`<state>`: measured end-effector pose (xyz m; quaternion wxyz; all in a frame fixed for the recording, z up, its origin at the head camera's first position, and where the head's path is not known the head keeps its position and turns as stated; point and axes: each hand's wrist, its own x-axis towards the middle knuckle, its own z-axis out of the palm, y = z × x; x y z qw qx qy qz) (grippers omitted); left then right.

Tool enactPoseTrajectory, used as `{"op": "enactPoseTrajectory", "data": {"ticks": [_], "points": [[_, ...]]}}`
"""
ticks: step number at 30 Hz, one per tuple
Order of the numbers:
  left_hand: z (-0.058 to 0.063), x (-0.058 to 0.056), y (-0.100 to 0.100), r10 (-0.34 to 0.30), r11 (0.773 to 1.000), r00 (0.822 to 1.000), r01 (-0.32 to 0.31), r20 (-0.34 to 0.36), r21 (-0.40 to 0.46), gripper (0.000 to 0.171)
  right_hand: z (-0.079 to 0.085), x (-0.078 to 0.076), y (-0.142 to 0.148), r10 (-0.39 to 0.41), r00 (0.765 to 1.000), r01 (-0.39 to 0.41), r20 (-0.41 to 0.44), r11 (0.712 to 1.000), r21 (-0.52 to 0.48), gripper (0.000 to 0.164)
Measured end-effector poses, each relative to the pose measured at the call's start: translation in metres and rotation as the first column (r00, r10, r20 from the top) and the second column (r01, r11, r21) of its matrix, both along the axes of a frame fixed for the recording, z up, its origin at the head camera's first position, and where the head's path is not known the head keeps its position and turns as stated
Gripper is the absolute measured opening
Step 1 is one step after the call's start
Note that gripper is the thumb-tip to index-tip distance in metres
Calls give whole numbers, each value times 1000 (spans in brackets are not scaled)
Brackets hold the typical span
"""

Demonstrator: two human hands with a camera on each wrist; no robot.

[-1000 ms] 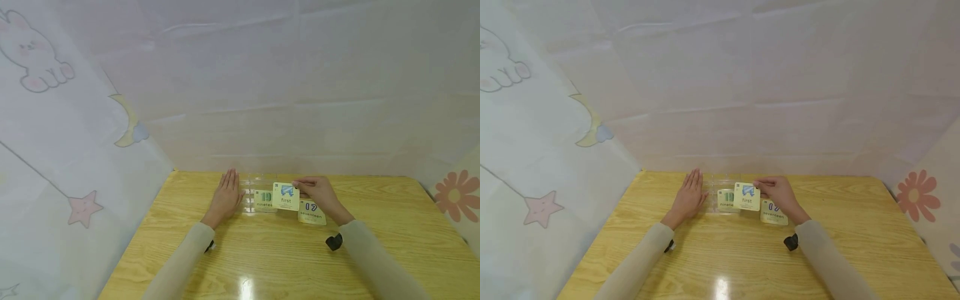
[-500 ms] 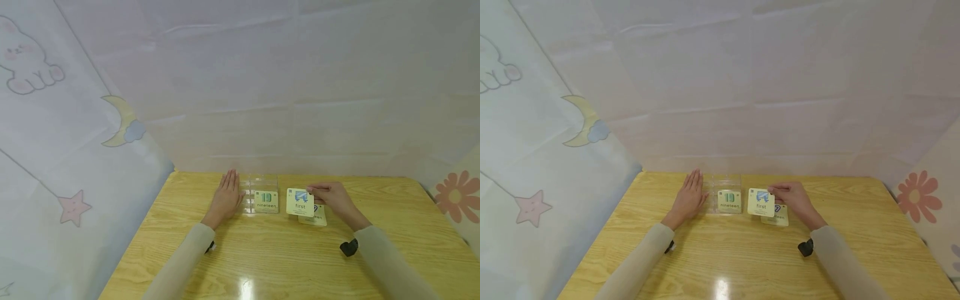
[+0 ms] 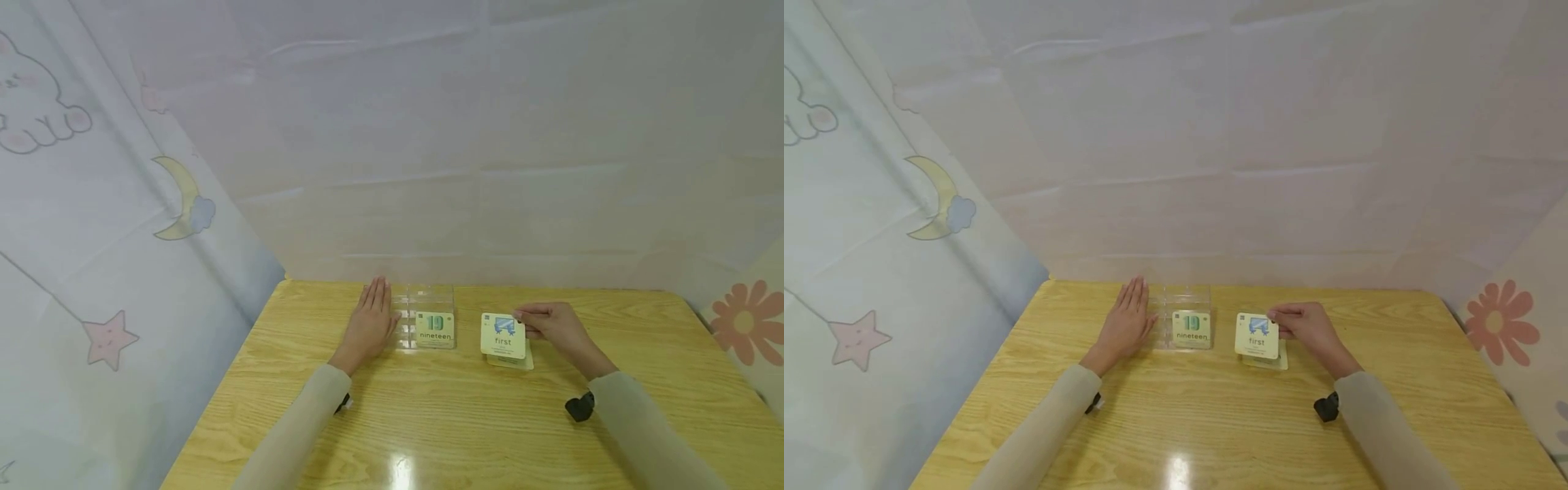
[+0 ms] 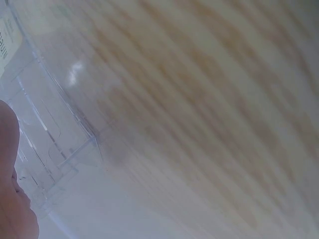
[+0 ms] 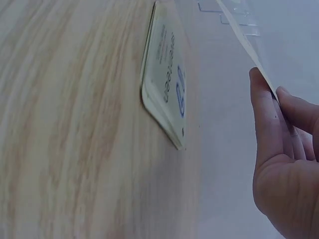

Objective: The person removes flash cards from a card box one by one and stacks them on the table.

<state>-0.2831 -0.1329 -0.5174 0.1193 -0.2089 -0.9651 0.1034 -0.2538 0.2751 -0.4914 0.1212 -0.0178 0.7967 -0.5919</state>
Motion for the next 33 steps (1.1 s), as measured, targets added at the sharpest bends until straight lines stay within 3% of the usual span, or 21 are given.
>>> {"op": "enactPoseTrajectory", "data": {"ticks": [16, 28, 33], "points": [[2, 1, -2, -5, 1000, 1000, 5, 5, 21, 77, -15, -6, 10, 21, 999, -23, 43, 998, 55, 49], [2, 2, -1, -23, 1000, 1000, 23, -20, 20, 75, -13, -4, 7, 14, 999, -17, 42, 997, 79, 49], [2, 2, -1, -18, 1000, 1000, 18, -16, 11, 75, -14, -4, 6, 2, 999, -7, 35, 989, 149, 46]]}}
